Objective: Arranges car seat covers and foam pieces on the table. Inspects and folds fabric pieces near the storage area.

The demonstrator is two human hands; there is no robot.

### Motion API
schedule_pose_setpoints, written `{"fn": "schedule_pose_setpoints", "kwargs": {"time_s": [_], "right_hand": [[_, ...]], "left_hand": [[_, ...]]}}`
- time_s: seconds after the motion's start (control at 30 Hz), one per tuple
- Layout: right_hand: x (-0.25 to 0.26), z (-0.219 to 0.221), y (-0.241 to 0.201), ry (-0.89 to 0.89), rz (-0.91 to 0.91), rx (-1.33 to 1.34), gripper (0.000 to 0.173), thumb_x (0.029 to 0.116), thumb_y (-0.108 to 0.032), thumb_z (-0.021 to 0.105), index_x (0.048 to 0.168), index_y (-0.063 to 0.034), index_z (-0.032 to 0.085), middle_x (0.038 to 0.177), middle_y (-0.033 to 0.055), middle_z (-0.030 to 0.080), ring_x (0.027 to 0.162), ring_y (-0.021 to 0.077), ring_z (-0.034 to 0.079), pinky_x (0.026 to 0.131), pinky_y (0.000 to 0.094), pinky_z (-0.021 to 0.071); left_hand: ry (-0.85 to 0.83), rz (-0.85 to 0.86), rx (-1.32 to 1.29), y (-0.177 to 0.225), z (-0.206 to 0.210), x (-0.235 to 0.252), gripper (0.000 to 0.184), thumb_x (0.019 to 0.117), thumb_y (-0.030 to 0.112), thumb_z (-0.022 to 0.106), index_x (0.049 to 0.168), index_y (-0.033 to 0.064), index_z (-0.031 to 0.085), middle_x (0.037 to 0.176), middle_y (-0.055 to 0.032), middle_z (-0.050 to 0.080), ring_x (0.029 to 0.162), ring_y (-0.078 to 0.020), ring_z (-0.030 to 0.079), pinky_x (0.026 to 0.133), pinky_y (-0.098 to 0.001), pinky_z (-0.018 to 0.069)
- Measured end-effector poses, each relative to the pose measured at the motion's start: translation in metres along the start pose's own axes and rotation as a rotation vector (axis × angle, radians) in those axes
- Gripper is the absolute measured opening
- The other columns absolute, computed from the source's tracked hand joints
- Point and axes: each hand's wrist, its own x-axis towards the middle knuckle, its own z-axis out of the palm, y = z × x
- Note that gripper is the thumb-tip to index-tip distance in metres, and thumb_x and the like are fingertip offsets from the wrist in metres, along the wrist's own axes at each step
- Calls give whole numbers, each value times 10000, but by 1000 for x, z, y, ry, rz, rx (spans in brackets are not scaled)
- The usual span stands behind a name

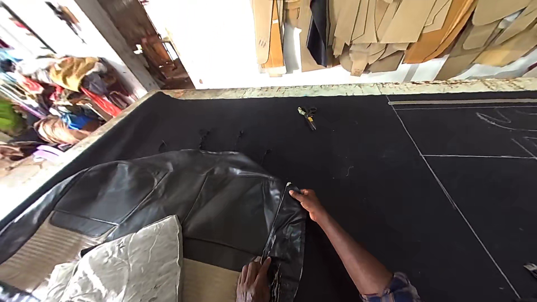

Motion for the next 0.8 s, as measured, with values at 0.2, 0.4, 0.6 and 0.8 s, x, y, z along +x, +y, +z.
{"fn": "schedule_pose_setpoints", "kwargs": {"time_s": [0.2, 0.4, 0.6, 0.8], "right_hand": [[49, -6, 12, -98, 2, -30, 305, 890, -279, 806, 877, 3, 690, 815, 121, 677, 735, 199, 625, 725, 432, 537], [67, -7, 3, -187, 55, -156, 357, 876, -261, 808, 746, -24, 573, 728, 94, 579, 660, 184, 528, 643, 406, 465], [74, -12, -11, -371, 143, -251, 368, 1006, -361, 654, 971, 5, 634, 839, 141, 654, 694, 215, 629, 605, 392, 530], [72, -4, -24, -385, 76, -292, 371, 1044, -373, 585, 984, -14, 656, 820, 119, 642, 652, 189, 594, 571, 363, 493]], "left_hand": [[-37, -41, 37, 3, 0, 0, 347, 932, 111, 534, 1169, 182, 778, 925, -84, 690, 880, -273, 664, 759, -428, 563], [-76, -52, 61, 6, -3, 2, 339, 919, 118, 546, 1153, 174, 785, 904, -83, 689, 866, -275, 664, 751, -429, 562], [-95, -59, 64, 7, -3, 2, 330, 933, 113, 545, 1150, 165, 787, 906, -90, 689, 861, -279, 663, 749, -432, 560], [-88, -59, 82, 7, -2, 0, 347, 936, 143, 519, 1154, 178, 787, 915, -74, 692, 874, -262, 660, 770, -421, 554]]}}
